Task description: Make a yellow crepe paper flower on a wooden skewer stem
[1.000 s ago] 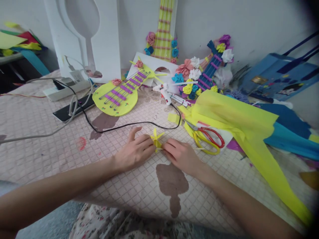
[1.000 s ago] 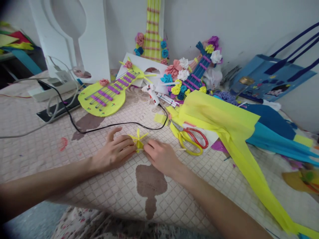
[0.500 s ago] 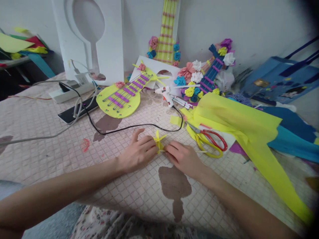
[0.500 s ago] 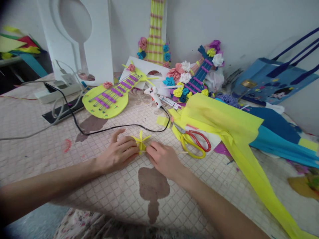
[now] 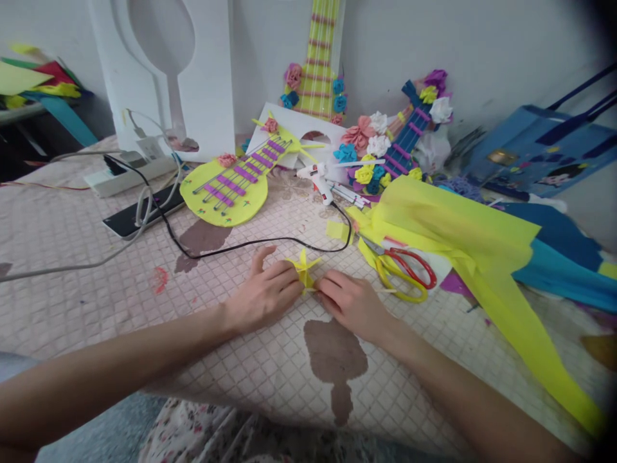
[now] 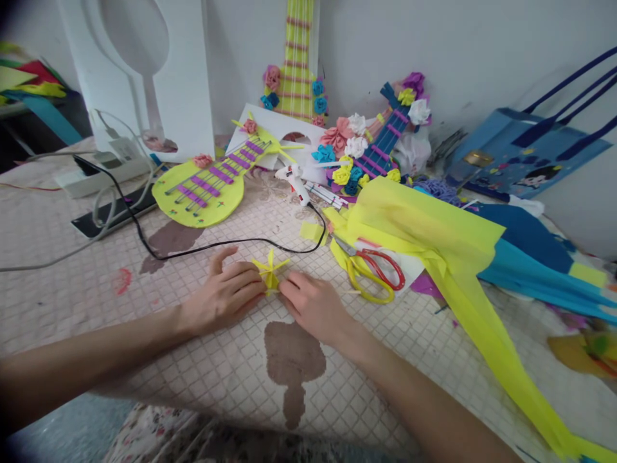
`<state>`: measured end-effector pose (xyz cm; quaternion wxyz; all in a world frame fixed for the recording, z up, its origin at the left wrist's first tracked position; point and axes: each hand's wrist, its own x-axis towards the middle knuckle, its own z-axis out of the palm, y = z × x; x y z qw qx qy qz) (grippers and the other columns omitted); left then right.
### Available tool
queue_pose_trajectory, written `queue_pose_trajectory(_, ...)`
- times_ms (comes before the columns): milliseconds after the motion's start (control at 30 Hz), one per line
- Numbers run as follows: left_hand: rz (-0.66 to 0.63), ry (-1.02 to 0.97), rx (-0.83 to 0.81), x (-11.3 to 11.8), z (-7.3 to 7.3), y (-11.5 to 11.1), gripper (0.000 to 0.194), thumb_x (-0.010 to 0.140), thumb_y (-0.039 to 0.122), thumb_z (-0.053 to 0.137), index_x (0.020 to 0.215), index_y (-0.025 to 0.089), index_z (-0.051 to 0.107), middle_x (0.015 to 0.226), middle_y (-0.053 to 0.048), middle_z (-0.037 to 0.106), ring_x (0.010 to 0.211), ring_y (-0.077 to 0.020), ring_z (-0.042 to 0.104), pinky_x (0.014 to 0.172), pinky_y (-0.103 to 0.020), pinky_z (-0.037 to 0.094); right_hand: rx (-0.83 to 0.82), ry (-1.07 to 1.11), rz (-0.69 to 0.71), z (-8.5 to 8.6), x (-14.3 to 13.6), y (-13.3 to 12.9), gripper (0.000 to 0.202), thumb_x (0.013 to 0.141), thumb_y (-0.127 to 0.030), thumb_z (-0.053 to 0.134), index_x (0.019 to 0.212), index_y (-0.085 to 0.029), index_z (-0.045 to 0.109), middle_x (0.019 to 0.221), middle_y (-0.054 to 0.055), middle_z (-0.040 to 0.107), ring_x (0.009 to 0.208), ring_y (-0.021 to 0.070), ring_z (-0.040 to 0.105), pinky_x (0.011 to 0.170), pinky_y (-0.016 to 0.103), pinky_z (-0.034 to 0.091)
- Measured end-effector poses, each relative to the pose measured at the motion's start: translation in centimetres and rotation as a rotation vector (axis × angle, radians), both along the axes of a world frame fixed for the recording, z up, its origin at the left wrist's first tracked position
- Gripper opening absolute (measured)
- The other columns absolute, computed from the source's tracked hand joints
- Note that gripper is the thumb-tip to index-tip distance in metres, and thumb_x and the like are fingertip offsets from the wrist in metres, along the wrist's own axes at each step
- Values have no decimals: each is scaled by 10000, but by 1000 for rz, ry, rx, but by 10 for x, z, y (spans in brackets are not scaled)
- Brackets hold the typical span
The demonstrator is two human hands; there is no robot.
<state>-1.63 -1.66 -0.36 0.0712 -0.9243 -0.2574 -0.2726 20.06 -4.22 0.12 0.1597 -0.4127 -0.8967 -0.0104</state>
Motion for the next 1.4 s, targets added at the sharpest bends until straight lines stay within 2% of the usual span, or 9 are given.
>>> queue_pose_trajectory(733,-4,11,23,2,4,0,140,896,124,458,824,181,564,799,17,658,869,-145,569,1065,-495,198,31,-3,-1,3,-3,-2,215,939,-253,414,843,-170,589,788,31,567,671,125,533,567,245,376)
queue_pose_trajectory(967,-14,-4,-7,3,5,-1,136,905,154,462,850,182,584,797,2,659,870,-157,571,1050,-500,216,-20,43,-26,5,-4,-5,159,934,-227,410,929,-171,559,859,44,602,735,136,562,591,245,393)
queue_pose_trajectory(1400,10,-5,-100,3,5,2,193,938,202,420,875,170,599,863,-34,650,890,-177,559,1020,-497,248,-14,58,-37,6,-3,-2,149,925,-226,422,910,-183,564,930,53,597,761,136,565,626,243,417)
